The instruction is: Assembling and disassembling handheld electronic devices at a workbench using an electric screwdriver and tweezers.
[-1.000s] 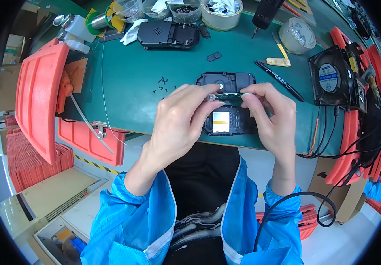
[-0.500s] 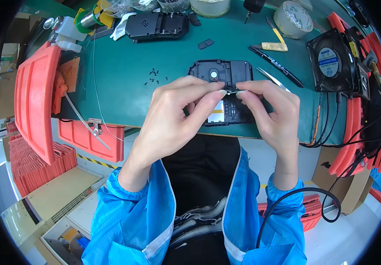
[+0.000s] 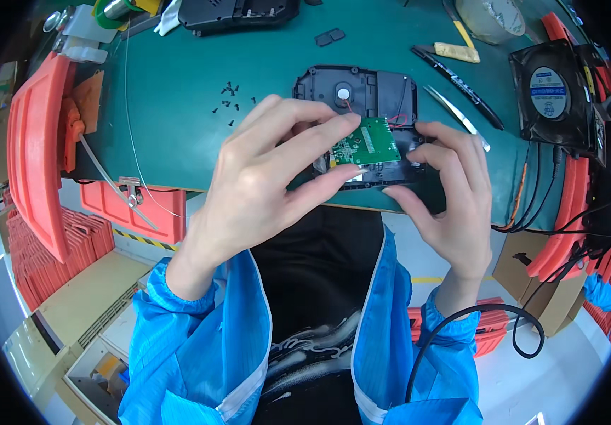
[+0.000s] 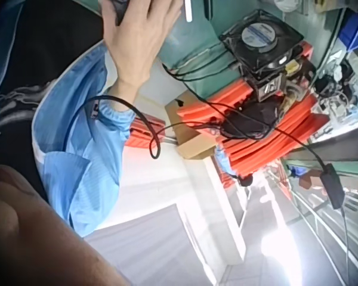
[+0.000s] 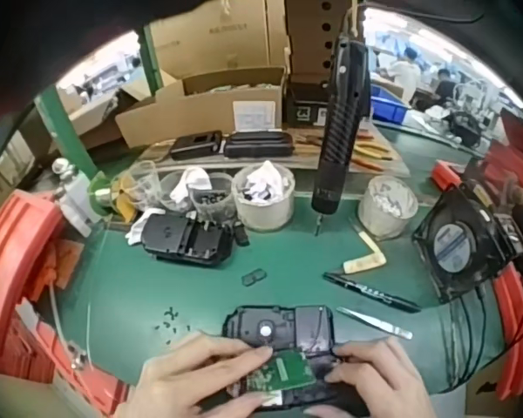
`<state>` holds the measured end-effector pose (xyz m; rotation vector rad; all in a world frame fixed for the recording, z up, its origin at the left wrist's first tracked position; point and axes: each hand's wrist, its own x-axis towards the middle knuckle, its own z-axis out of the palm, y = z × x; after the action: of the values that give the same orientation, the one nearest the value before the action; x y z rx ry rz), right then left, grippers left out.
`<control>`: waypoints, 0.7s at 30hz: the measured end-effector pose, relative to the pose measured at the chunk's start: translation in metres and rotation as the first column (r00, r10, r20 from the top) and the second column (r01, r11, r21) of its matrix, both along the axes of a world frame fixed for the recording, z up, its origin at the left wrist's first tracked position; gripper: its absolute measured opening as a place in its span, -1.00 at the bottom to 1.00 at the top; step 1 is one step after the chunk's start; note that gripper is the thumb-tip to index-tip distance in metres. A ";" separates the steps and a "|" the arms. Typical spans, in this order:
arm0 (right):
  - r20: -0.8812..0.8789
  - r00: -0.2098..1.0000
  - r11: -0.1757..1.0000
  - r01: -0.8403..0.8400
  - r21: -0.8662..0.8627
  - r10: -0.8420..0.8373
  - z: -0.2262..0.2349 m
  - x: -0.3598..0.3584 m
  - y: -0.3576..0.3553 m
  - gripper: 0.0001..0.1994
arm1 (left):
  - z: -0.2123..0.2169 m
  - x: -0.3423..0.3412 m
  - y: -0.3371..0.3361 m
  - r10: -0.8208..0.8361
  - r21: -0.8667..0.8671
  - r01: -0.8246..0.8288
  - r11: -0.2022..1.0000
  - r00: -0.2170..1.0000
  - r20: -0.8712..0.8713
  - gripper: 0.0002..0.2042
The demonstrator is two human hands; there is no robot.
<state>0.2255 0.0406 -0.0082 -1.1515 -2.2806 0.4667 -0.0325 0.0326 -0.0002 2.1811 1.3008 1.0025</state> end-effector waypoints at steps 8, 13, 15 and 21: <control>0.013 0.999 0.999 -0.037 -0.010 0.037 -0.009 0.001 -0.001 -0.50 | -0.010 -0.006 -0.003 -0.082 0.118 0.093 0.989 0.992 -0.094 -0.57; -0.030 0.999 1.000 -0.029 -0.005 0.029 -0.013 -0.001 -0.002 -0.50 | -0.015 -0.008 -0.006 -0.126 0.161 0.140 0.977 0.987 -0.099 -0.59; 0.017 0.999 0.999 -0.040 0.025 0.039 -0.010 -0.001 -0.002 -0.50 | -0.018 -0.010 -0.006 -0.127 0.160 0.141 0.977 0.987 -0.096 -0.59; 0.102 0.995 1.000 -0.024 0.019 0.022 -0.004 -0.005 -0.004 -0.49 | -0.016 -0.009 -0.004 -0.140 0.170 0.153 0.974 0.987 -0.084 -0.61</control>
<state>0.2208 0.0368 -0.0117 -1.1645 -2.3826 0.4011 -0.0413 0.0284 -0.0163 2.4265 1.0981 1.0232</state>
